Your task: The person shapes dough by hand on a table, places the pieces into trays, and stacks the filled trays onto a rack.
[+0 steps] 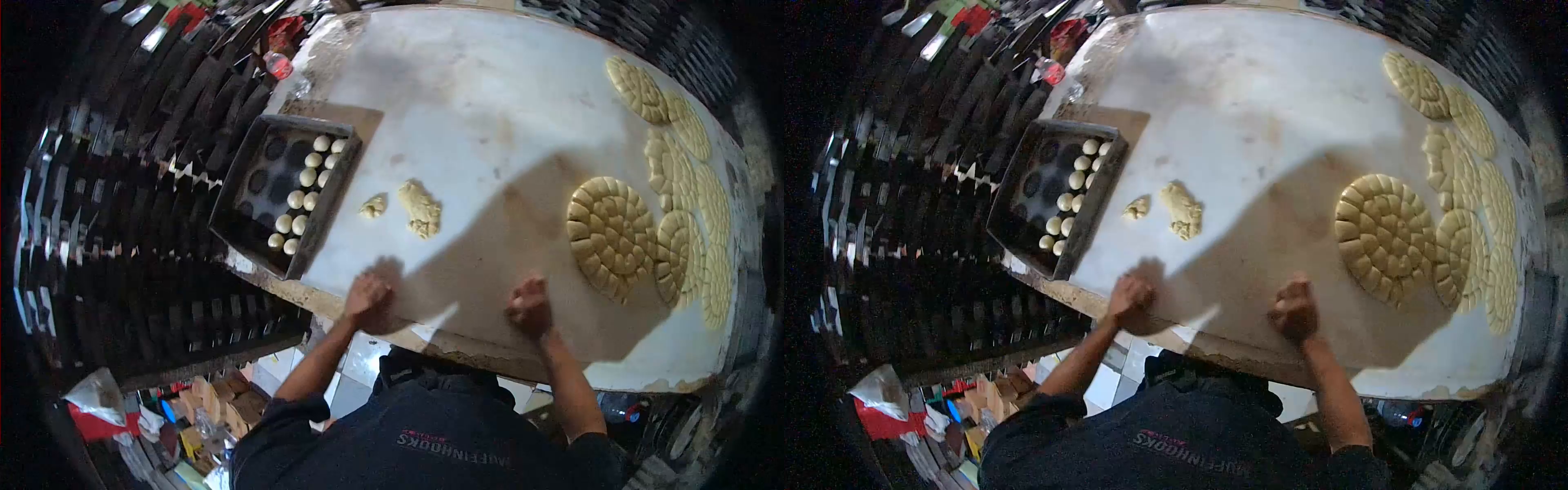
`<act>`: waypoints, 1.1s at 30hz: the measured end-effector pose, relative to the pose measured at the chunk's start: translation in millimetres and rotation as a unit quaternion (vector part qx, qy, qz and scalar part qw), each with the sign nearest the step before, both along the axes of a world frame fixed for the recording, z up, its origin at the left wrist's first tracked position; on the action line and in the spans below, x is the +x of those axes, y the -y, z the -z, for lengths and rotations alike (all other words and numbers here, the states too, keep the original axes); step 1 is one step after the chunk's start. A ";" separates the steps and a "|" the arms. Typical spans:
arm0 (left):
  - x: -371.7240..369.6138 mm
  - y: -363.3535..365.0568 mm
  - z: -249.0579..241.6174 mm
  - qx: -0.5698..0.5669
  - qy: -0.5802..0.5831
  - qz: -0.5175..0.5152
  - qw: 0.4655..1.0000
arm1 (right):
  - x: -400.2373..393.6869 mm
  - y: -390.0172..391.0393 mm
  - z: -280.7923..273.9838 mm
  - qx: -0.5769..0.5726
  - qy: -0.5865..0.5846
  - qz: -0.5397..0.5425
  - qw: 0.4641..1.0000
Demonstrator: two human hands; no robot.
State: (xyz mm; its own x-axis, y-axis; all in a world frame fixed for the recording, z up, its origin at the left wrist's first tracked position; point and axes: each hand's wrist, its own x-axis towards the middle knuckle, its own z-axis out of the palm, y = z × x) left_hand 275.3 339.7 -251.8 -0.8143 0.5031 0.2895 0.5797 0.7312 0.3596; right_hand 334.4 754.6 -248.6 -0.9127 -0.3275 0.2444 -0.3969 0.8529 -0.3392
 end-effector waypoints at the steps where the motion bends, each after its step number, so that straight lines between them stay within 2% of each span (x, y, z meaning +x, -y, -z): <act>1: -16.4 4.7 -13.7 -0.016 -0.013 -0.034 0.999 | -16.8 -7.2 0.3 -0.038 0.041 0.060 0.997; 2: -36.1 10.6 -22.8 -0.032 -0.025 -0.066 0.997 | -37.0 2.5 3.3 -0.038 0.043 0.054 0.997; 3: -58.7 8.6 -6.1 -0.001 -0.038 -0.077 0.996 | -58.7 14.6 7.3 -0.043 -0.010 0.133 0.990; 4: -72.2 -14.3 -14.2 0.077 -0.005 -0.111 0.991 | -72.3 27.0 10.8 -0.046 -0.062 0.210 0.975; 5: -77.7 -33.5 -7.5 0.077 0.031 -0.149 0.985 | -76.4 43.4 10.5 -0.038 -0.057 0.201 0.977; 6: -78.2 -49.8 -10.3 0.132 0.123 -0.168 0.969 | -78.9 62.2 8.3 -0.068 -0.067 0.256 0.962; 7: -72.7 -59.4 -20.5 0.179 0.151 -0.133 0.963 | -81.8 76.0 6.6 -0.098 -0.081 0.311 0.942; 8: -60.2 -62.6 7.0 0.187 0.042 -0.086 0.978 | -72.5 84.8 5.8 -0.101 -0.063 0.279 0.953; 9: -40.5 -57.7 13.9 0.174 0.047 -0.013 0.983 | -54.2 95.2 6.1 -0.106 -0.048 0.248 0.962; 11: 2.3 -30.2 17.2 0.102 0.041 0.118 0.987 | -15.0 76.9 32.2 -0.018 -0.078 0.141 0.987; 12: 12.2 -7.6 13.7 0.042 0.035 0.172 0.983 | 0.2 65.7 25.2 -0.038 -0.016 0.163 0.986; 13: 5.0 17.1 3.3 0.045 0.031 0.171 0.984 | 5.5 55.2 8.3 -0.058 0.049 0.184 0.980; 14: 5.0 40.7 -15.1 0.042 0.131 0.146 0.980 | -1.6 46.9 -17.5 -0.066 0.188 0.262 0.944; 15: 9.3 62.5 -37.2 0.040 0.233 0.119 0.964 | -7.0 41.1 -38.6 -0.068 0.325 0.334 0.882; 16: -0.9 83.5 -68.4 0.094 0.249 0.069 0.961 | -7.7 35.1 -37.9 -0.060 0.329 0.333 0.882; 17: -25.3 107.9 -99.8 0.145 0.259 0.018 0.955 | -9.0 29.8 -27.7 -0.172 0.310 0.313 0.881; 18: -46.0 137.1 -124.4 0.150 0.199 -0.043 0.968 | -13.6 35.4 -21.3 -0.284 0.287 0.288 0.868; 19: -66.4 169.0 -138.6 0.153 0.136 -0.104 0.973 | -34.1 63.5 -21.4 -0.325 0.270 0.280 0.862; 20: -83.7 201.6 -139.4 0.106 0.101 -0.167 0.975 | -65.2 117.1 -34.1 -0.365 0.254 0.273 0.853; 21: -97.9 232.0 -136.5 0.059 0.068 -0.228 0.969 | -99.0 197.7 -77.2 -0.490 0.272 0.288 0.776; 22: -112.2 260.1 -126.1 0.003 0.054 -0.260 0.964 | -129.1 268.3 -111.5 -0.463 0.275 0.211 0.816; 23: -122.7 281.6 -113.3 -0.053 0.041 -0.290 0.955 | -151.4 308.8 -110.9 -0.360 0.218 0.115 0.900; 24: -131.3 295.1 -105.0 -0.050 0.044 -0.293 0.954 | -173.5 368.2 -131.1 -0.332 0.156 0.040 0.929; 25: -140.7 305.0 -98.6 -0.114 0.146 -0.309 0.933 | -189.4 420.5 -164.4 -0.292 0.065 -0.038 0.954; 26: -145.2 312.2 -95.8 -0.175 0.246 -0.321 0.898 | -212.6 453.0 -150.1 -0.276 -0.017 -0.143 0.950; 27: -143.0 316.7 -95.6 -0.170 0.244 -0.325 0.898 | -225.2 489.4 -150.2 -0.293 -0.037 -0.207 0.933; 29: -132.0 319.3 -98.0 -0.098 0.256 -0.271 0.923 | -252.3 535.8 -102.1 -0.300 0.104 -0.236 0.918; 31: -128.1 325.6 -99.6 -0.096 0.252 -0.246 0.931 | -265.3 540.6 -83.3 -0.016 0.080 -0.302 0.950; 33: -122.9 330.5 -89.9 -0.082 0.156 -0.197 0.964 | -249.5 517.9 -79.3 -0.052 0.055 -0.269 0.960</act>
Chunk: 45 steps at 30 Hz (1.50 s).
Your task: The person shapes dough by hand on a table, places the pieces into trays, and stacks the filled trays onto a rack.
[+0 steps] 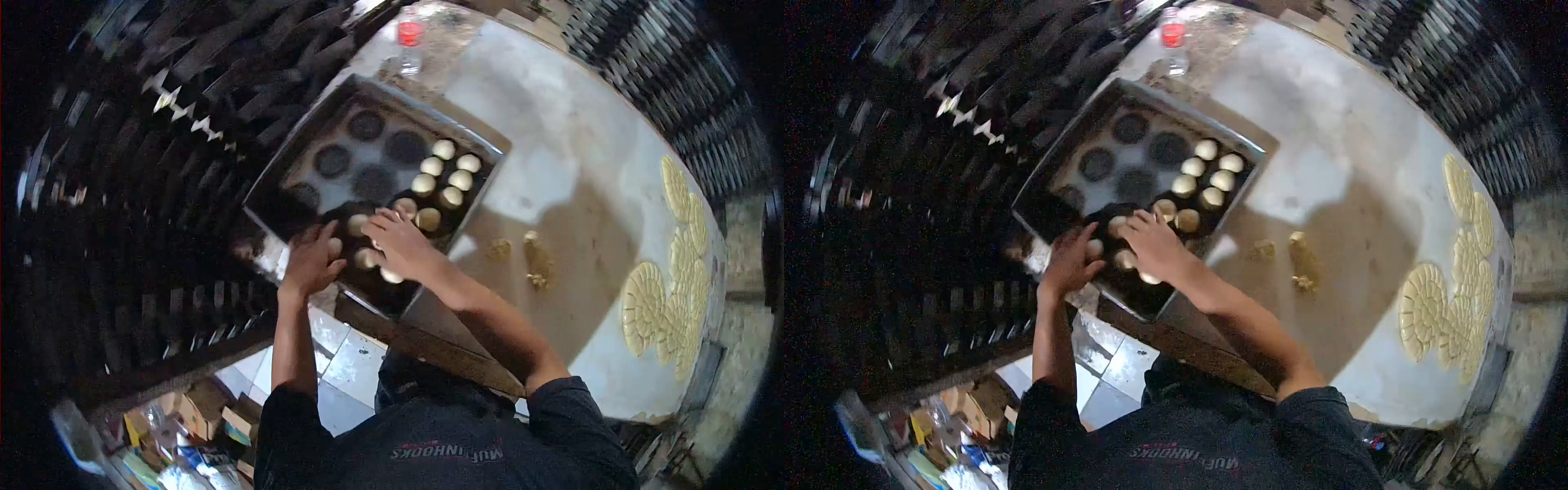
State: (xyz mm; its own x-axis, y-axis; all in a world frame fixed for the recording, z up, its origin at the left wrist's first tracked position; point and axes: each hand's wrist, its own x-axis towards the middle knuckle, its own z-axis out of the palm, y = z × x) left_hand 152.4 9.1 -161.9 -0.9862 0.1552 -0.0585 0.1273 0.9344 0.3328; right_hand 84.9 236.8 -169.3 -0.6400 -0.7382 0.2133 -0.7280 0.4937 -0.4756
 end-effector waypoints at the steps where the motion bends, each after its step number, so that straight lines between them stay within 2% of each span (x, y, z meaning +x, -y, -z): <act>1: 0.8 -11.7 -7.3 0.013 -0.039 -0.039 0.998 | 9.3 -27.3 -14.0 -0.070 0.031 0.007 0.997; 2: 0.1 -29.0 -18.5 0.029 -0.077 -0.069 0.994 | 19.4 -61.7 -28.1 -0.142 0.057 0.021 0.988; 3: -1.2 -50.4 -22.5 0.037 -0.112 -0.087 0.989 | 32.4 -103.8 -27.6 -0.142 0.044 0.058 0.987; 4: -3.9 -77.2 -26.0 0.050 -0.145 -0.099 0.983 | 50.5 -151.8 -25.8 -0.150 -0.003 0.150 0.977; 6: -14.8 -166.9 -36.9 0.172 -0.143 -0.107 0.969 | 84.7 -261.2 -16.1 -0.140 -0.099 0.328 0.929; 7: -18.1 -220.5 -31.7 0.329 -0.144 -0.067 0.931 | 108.7 -318.4 -5.1 -0.124 -0.142 0.408 0.894; 8: -21.8 -273.5 -33.0 0.339 -0.115 0.018 0.933 | 133.9 -374.1 1.5 -0.143 -0.133 0.490 0.849; 10: -20.7 -386.8 -35.6 0.334 -0.043 0.193 0.922 | 195.9 -482.2 13.9 -0.169 -0.101 0.634 0.748; 11: -16.2 -439.9 -42.7 0.333 -0.042 0.224 0.915 | 229.3 -534.5 14.8 -0.184 -0.114 0.668 0.712; 12: -11.4 -490.1 -55.3 0.301 -0.016 0.323 0.897 | 263.6 -586.6 31.0 -0.229 -0.106 0.703 0.665; 13: -6.9 -541.5 -65.0 0.262 0.007 0.415 0.871 | 300.4 -640.5 48.4 -0.209 -0.113 0.747 0.621; 14: -6.0 -593.6 -71.1 0.252 -0.001 0.429 0.868 | 331.3 -684.4 64.3 -0.238 -0.157 0.755 0.591; 15: -6.4 -641.9 -79.7 0.273 0.115 0.494 0.817 | 356.8 -716.3 73.6 -0.213 -0.122 0.821 0.516; 16: -3.9 -685.3 -87.2 0.288 0.237 0.542 0.753 | 378.6 -740.6 67.4 -0.175 -0.091 0.840 0.506; 18: 0.8 -769.6 -80.1 0.223 0.249 0.604 0.723 | 388.8 -768.9 68.2 -0.298 -0.039 0.837 0.458; 19: -2.8 -814.0 -60.9 0.267 0.338 0.554 0.712 | 390.8 -778.6 69.3 -0.301 -0.034 0.837 0.455; 20: -14.3 -856.8 -38.0 0.305 0.422 0.498 0.693 | 391.2 -779.8 71.1 -0.261 -0.062 0.830 0.490; 22: -52.1 -939.9 -3.3 0.285 0.393 0.435 0.758 | 401.6 -781.3 86.7 -0.181 -0.105 0.806 0.554; 24: -87.6 -1014.4 37.5 0.379 0.434 0.205 0.791 | 408.4 -783.2 94.4 -0.139 -0.138 0.778 0.597; 26: -133.7 -1074.0 83.0 0.164 0.344 0.096 0.920 | 405.7 -783.7 81.9 -0.139 -0.155 0.764 0.610; 27: -131.7 -1091.1 89.2 0.160 0.343 0.096 0.921 | 405.6 -782.3 81.9 -0.149 -0.125 0.773 0.604; 29: -115.4 -1123.3 98.9 0.089 0.095 0.110 0.985 | 405.9 -784.8 83.8 -0.166 -0.090 0.783 0.593; 30: -108.0 -1129.2 101.2 0.080 0.093 0.110 0.986 | 406.2 -785.1 84.6 -0.159 -0.103 0.777 0.600; 31: -100.1 -1130.3 101.3 0.306 0.192 0.021 0.932 | 405.0 -786.6 85.0 -0.154 -0.115 0.770 0.608; 32: -96.8 -1128.9 97.9 0.512 0.273 -0.071 0.811 | 403.2 -788.9 85.1 -0.163 -0.109 0.768 0.609; 33: -102.3 -1131.3 98.9 0.620 0.348 -0.142 0.689 | 402.7 -789.4 84.9 -0.168 -0.094 0.767 0.612; 34: -104.4 -1128.0 89.3 0.613 0.344 -0.147 0.696 | 402.5 -789.0 84.4 -0.171 -0.079 0.767 0.613; 36: -101.1 -1128.8 48.0 0.653 0.498 -0.355 0.446 | 397.5 -793.1 77.7 -0.178 -0.081 0.762 0.618; 37: -96.0 -1130.1 39.4 0.665 0.533 -0.320 0.413 | 394.2 -796.4 76.0 -0.176 -0.090 0.756 0.624; 38: -102.0 -1132.4 48.2 0.661 0.536 -0.320 0.416 | 390.8 -800.1 76.3 -0.176 -0.088 0.760 0.620; 40: -124.0 -1130.9 84.7 0.606 0.547 -0.157 0.556 | 386.9 -802.7 75.5 -0.179 -0.108 0.760 0.615; 41: -122.2 -1127.1 92.2 0.581 0.530 -0.126 0.605 | 388.5 -801.8 78.5 -0.179 -0.110 0.760 0.615; 42: -122.1 -1116.3 95.4 0.584 0.528 -0.122 0.604 | 389.7 -801.4 84.1 -0.171 -0.102 0.761 0.617; 44: -114.1 -1080.2 95.9 0.469 0.462 -0.090 0.747 | 388.9 -801.8 86.7 -0.162 -0.098 0.758 0.625; 45: -103.0 -1057.4 88.2 0.386 0.370 -0.001 0.845 | 387.0 -803.4 85.1 -0.176 -0.119 0.755 0.620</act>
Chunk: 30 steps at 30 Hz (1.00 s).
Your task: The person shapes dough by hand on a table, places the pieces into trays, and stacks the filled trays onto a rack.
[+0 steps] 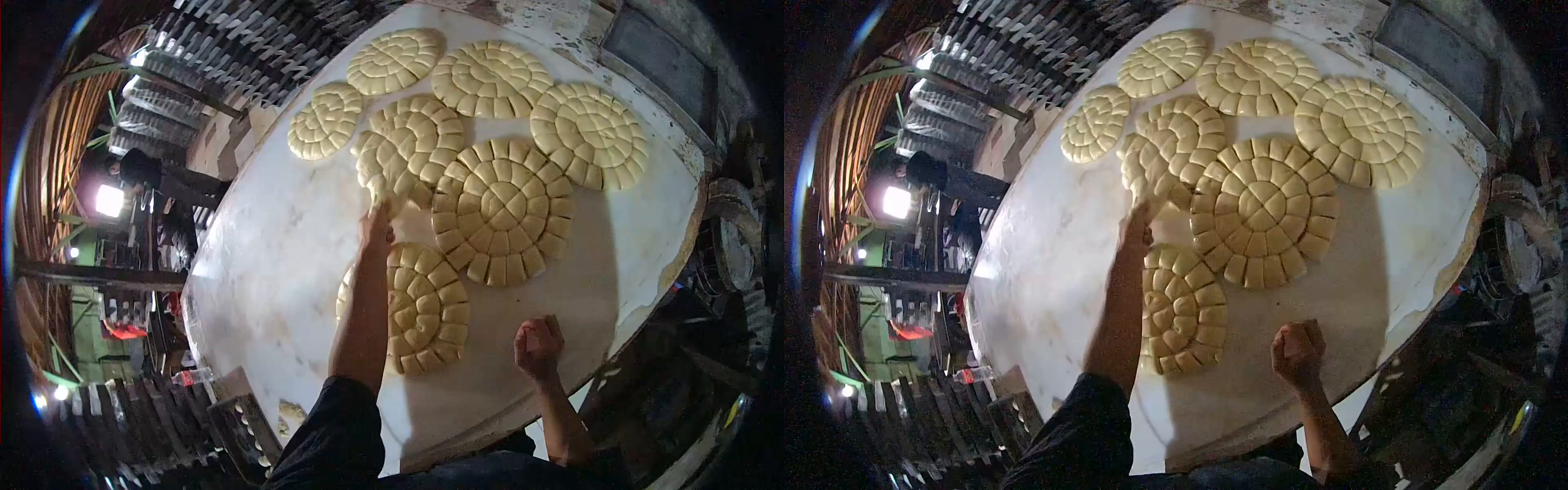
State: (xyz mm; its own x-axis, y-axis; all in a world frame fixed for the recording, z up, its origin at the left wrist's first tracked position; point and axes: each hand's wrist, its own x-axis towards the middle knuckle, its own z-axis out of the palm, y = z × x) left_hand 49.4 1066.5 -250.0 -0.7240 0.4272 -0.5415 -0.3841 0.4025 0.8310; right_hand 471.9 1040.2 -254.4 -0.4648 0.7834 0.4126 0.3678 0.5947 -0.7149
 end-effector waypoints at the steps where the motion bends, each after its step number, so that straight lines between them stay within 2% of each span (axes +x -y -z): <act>1: 14.2 25.1 -9.8 -0.078 -0.147 0.070 0.984 | -1.6 -0.4 -1.3 0.005 -0.024 0.004 1.000; 3: 40.0 76.7 -30.0 -0.187 -0.390 0.126 0.893 | -0.7 -1.4 2.0 -0.017 -0.043 -0.010 0.999; 5: 62.0 135.5 -47.0 -0.194 -0.412 0.131 0.881 | 4.3 2.9 -0.7 -0.041 -0.061 -0.025 0.997; 7: 88.1 186.2 -60.9 -0.328 -0.517 0.095 0.785 | 3.3 8.4 -5.9 -0.088 -0.027 -0.030 0.995; 8: 104.0 200.0 -78.1 -0.193 -0.362 0.108 0.905 | -5.6 12.8 -16.3 -0.089 -0.031 -0.030 0.995; 9: 122.5 207.9 -97.9 -0.049 -0.185 0.115 0.975 | -21.2 21.0 -35.0 -0.146 -0.076 -0.070 0.984; 11: 163.4 202.6 -118.1 -0.042 -0.011 0.254 0.966 | -53.2 48.9 -53.7 -0.229 -0.142 -0.141 0.953; 12: 165.4 191.6 -109.3 -0.022 -0.156 0.375 0.913 | -63.7 62.3 -56.0 -0.253 -0.166 -0.171 0.938; 13: 156.4 173.5 -98.8 -0.001 -0.295 0.484 0.824 | -63.2 66.6 -61.7 -0.252 -0.168 -0.172 0.938; 15: 108.0 117.8 -93.9 -0.067 -0.189 0.336 0.920 | -54.2 72.9 -72.6 -0.490 -0.058 -0.173 0.852; 16: 41.6 89.7 -32.0 0.156 -0.165 0.210 0.951 | -44.0 80.0 -62.2 -0.490 -0.062 -0.168 0.853; 17: 17.3 54.8 -32.4 0.094 -0.218 0.155 0.959 | -28.0 88.3 -42.9 -0.392 -0.043 -0.158 0.906; 18: -15.9 21.5 -14.5 -0.028 -0.201 0.077 0.976 | -12.9 90.0 -27.9 -0.287 -0.023 -0.145 0.947; 19: -46.6 -3.0 -2.6 -0.065 -0.261 0.048 0.962 | 2.3 87.5 -19.2 -0.284 -0.026 -0.138 0.949; 20: -72.0 -25.4 8.1 -0.221 -0.135 0.109 0.960 | 16.7 86.4 -11.2 -0.226 -0.042 -0.155 0.961; 21: -89.6 -47.8 24.5 -0.218 -0.138 0.122 0.958 | 22.8 85.2 -6.6 -0.167 -0.057 -0.168 0.970; 22: -113.4 -63.3 57.4 -0.160 -0.162 0.097 0.969 | 19.4 81.1 -4.8 -0.095 -0.065 -0.156 0.981; 23: -102.0 -71.5 52.4 -0.103 -0.182 0.069 0.975 | 17.8 85.7 -3.1 -0.097 -0.064 -0.146 0.982; 24: -87.0 -83.2 48.5 -0.051 -0.175 -0.006 0.983 | 15.3 91.1 -1.1 -0.123 -0.038 -0.150 0.980; 25: -84.3 -78.7 42.8 -0.049 -0.173 -0.005 0.984 | 14.0 95.0 1.3 -0.146 -0.012 -0.158 0.976; 27: -79.0 -51.2 27.4 0.048 0.001 -0.032 0.998 | 14.4 91.8 8.1 -0.097 -0.005 -0.182 0.978; 28: -65.7 -29.0 20.2 0.045 -0.009 -0.102 0.994 | 15.6 88.9 8.1 -0.050 -0.002 -0.205 0.977; 29: -53.6 -2.5 12.6 0.054 -0.003 -0.115 0.992 | 13.7 86.9 7.7 -0.041 0.006 -0.217 0.975; 30: -54.4 28.9 16.8 0.011 -0.056 -0.061 0.997 | 7.8 87.9 4.8 0.003 -0.028 -0.167 0.986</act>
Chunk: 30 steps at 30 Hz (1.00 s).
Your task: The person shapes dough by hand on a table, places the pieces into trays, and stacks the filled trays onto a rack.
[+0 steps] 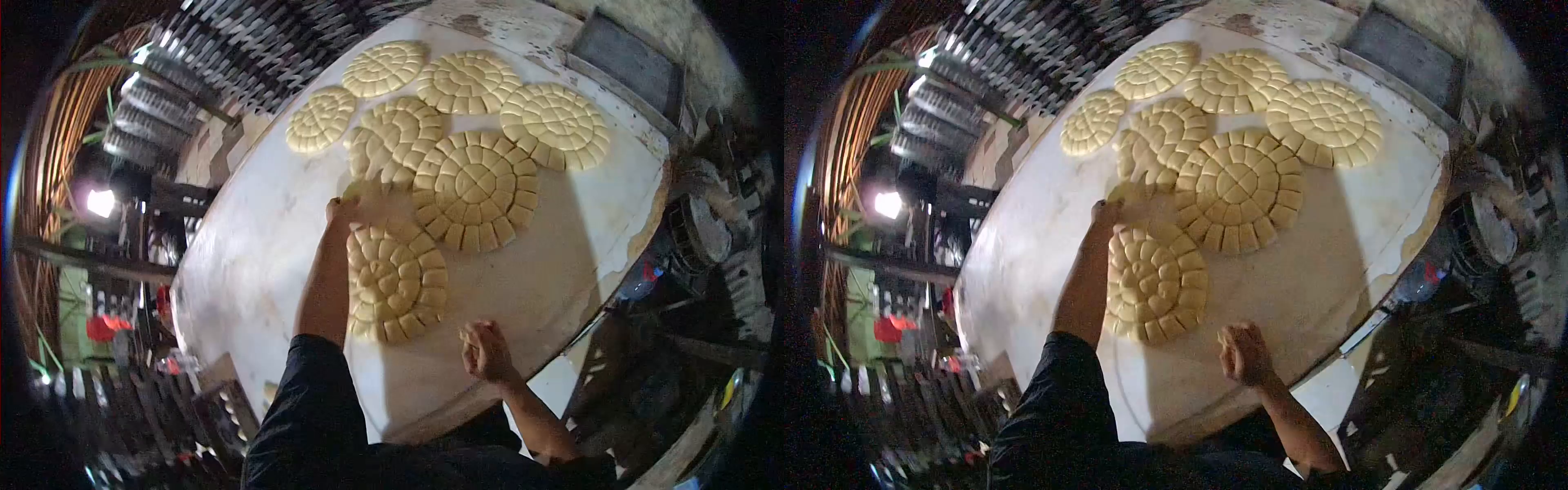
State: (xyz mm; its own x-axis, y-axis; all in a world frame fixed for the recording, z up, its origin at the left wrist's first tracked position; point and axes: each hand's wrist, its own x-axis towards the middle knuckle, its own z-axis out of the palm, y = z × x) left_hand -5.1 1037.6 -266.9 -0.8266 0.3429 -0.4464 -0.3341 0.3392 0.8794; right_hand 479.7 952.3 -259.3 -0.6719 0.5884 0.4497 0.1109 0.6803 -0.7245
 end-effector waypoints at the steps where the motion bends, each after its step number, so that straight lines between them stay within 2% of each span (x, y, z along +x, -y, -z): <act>1: -0.6 34.7 1.2 -0.052 -0.051 0.051 0.996 | -3.3 1.9 -2.6 0.034 -0.044 0.052 0.997; 2: -1.4 72.7 -3.2 -0.049 -0.049 0.040 0.997 | -1.4 1.9 -3.8 0.038 -0.043 0.041 0.998; 4: -7.5 143.1 -19.6 0.010 0.004 0.124 0.992 | 0.2 0.5 -1.3 0.115 0.009 0.040 0.992; 5: -5.3 176.1 -25.7 0.011 0.000 0.120 0.993 | 0.8 3.2 5.1 0.108 0.030 0.073 0.991; 7: 8.4 249.9 -41.7 0.218 0.002 0.139 0.966 | 1.6 8.3 5.8 0.106 0.041 0.125 0.986; 8: 29.5 285.1 -58.3 0.218 -0.002 0.127 0.968 | -2.3 8.5 -1.7 0.111 0.031 0.141 0.983; 10: 97.6 349.9 -90.0 0.312 0.027 0.050 0.949 | -11.2 7.8 23.1 0.144 -0.026 0.153 0.977; 11: 113.6 392.2 -70.6 0.287 -0.104 0.098 0.947 | -13.5 12.2 21.8 0.134 0.022 0.142 0.980; 12: 131.0 440.0 -79.2 0.304 0.059 0.093 0.946 | -15.8 23.4 15.9 0.126 0.071 0.132 0.981; 13: 164.4 471.0 -84.2 0.315 0.056 0.024 0.947 | -19.4 38.5 8.0 0.132 0.068 0.114 0.982; 14: 189.3 503.4 -86.0 0.383 0.075 0.030 0.920 | -22.1 53.3 -1.3 0.053 0.099 0.092 0.989; 15: 211.2 529.9 -96.8 0.390 0.067 0.020 0.918 | -24.7 72.5 -13.8 -0.026 0.133 0.073 0.988; 16: 227.2 550.6 -110.4 0.351 0.042 -0.002 0.935 | -29.1 108.9 -33.1 -0.055 0.077 0.037 0.995; 17: 238.5 570.5 -117.1 0.313 0.019 -0.026 0.949 | -37.8 144.1 -40.5 -0.138 0.065 -0.022 0.988; 18: 239.7 593.0 -113.8 0.322 0.022 -0.039 0.946 | -48.7 176.7 -44.0 -0.219 0.054 -0.078 0.971; 20: 235.8 629.2 -101.2 0.311 0.067 0.014 0.948 | -71.8 234.3 -47.0 -0.158 0.141 -0.203 0.956; 21: 239.8 638.3 -94.5 0.318 0.075 0.005 0.945 | -82.4 262.4 -56.9 -0.152 0.148 -0.198 0.957; 23: 248.7 644.8 -77.9 0.177 -0.021 0.002 0.984 | -89.2 286.7 -66.8 -0.138 0.169 -0.195 0.956; 24: 254.6 647.7 -51.3 0.133 -0.174 -0.009 0.976 | -86.8 291.1 -66.7 -0.140 0.178 -0.178 0.957; 25: 267.4 654.9 -35.5 0.135 -0.166 -0.014 0.977 | -84.8 294.1 -65.5 -0.146 0.185 -0.161 0.958; 26: 282.9 663.5 -22.8 0.108 -0.216 -0.011 0.970 | -75.1 284.3 -40.4 -0.144 0.190 -0.164 0.957; 27: 295.1 669.7 -17.1 0.080 -0.269 -0.008 0.960 | -56.5 263.0 7.1 0.051 0.151 -0.214 0.964; 28: 301.6 681.5 -38.1 -0.001 -0.361 0.060 0.931 | -45.0 247.0 33.2 0.245 0.100 -0.257 0.930; 29: 293.9 696.3 -29.6 -0.001 -0.365 0.052 0.929 | -38.2 239.8 21.3 0.251 0.095 -0.262 0.927; 30: 278.6 714.8 -6.9 -0.145 -0.523 0.121 0.831 | -30.1 230.5 1.0 0.270 0.172 -0.293 0.901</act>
State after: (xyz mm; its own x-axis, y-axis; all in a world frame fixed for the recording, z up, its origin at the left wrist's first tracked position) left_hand 273.5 322.9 -260.0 -0.7373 0.5592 0.3790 0.6701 0.5341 0.5155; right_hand 449.6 721.9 -260.3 -0.9504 -0.1536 0.2705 -0.2263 0.9380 -0.2625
